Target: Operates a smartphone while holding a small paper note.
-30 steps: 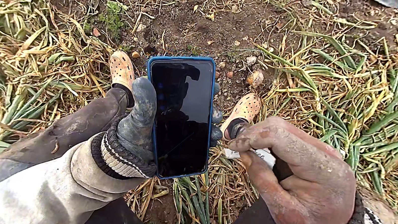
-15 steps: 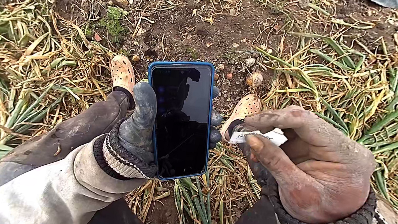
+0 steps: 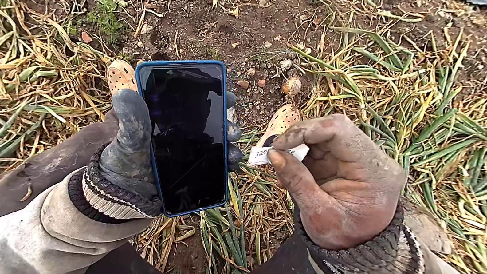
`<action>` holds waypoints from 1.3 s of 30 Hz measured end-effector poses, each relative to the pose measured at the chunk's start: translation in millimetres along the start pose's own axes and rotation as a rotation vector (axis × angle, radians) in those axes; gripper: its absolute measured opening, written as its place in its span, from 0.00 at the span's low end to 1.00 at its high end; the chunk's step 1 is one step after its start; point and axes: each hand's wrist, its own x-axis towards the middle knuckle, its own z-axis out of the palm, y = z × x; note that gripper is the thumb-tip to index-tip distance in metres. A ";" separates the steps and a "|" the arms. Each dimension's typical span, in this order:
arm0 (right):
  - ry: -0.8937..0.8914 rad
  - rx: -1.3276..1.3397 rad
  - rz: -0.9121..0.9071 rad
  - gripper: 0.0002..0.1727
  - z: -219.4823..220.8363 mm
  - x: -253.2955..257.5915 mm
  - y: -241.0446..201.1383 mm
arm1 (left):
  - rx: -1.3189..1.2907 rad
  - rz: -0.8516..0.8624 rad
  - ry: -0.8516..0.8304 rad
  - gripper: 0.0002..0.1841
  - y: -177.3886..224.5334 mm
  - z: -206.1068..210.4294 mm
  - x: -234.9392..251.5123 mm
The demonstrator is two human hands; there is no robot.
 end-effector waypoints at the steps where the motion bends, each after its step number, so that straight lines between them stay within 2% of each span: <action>1: -0.007 -0.013 0.001 0.08 -0.5 0.1 0.0 | 0.039 0.013 0.018 0.46 0.3 5.5 0.9; 9: -0.043 -0.093 0.036 0.10 -2.9 -0.3 -5.6 | 0.053 -0.020 0.098 0.45 0.0 18.4 4.6; 16: -0.049 -0.096 0.018 0.16 -2.3 -1.8 -5.4 | 0.028 0.006 0.057 0.44 -6.1 3.4 -0.5; 19: -0.049 -0.099 0.016 0.16 -1.7 -1.6 -5.5 | 0.094 0.038 0.069 0.42 -4.2 1.2 -3.9; 26: -0.059 -0.105 0.034 0.16 -0.8 -0.8 -6.7 | 0.058 0.022 0.087 0.44 -4.6 9.0 0.5; 29: -0.059 -0.106 0.025 0.16 -0.5 -0.9 -6.7 | 0.103 0.085 0.122 0.41 -5.5 10.7 1.6; 31: -0.090 -0.100 0.016 0.14 -2.7 -1.8 -8.1 | 0.138 0.101 0.117 0.42 -4.9 6.9 1.9; 33: -0.133 -0.078 -0.014 0.11 -3.2 -3.5 -8.8 | 0.113 0.066 0.111 0.46 -2.0 3.9 0.4; 37: -0.199 -0.046 -0.097 0.08 2.7 -8.1 -7.6 | 0.045 0.063 0.207 0.48 -1.6 -5.2 -0.5; 39: -0.233 -0.064 -0.098 0.12 7.5 -11.7 -10.3 | 0.001 0.074 0.090 0.51 -6.4 -24.7 -5.9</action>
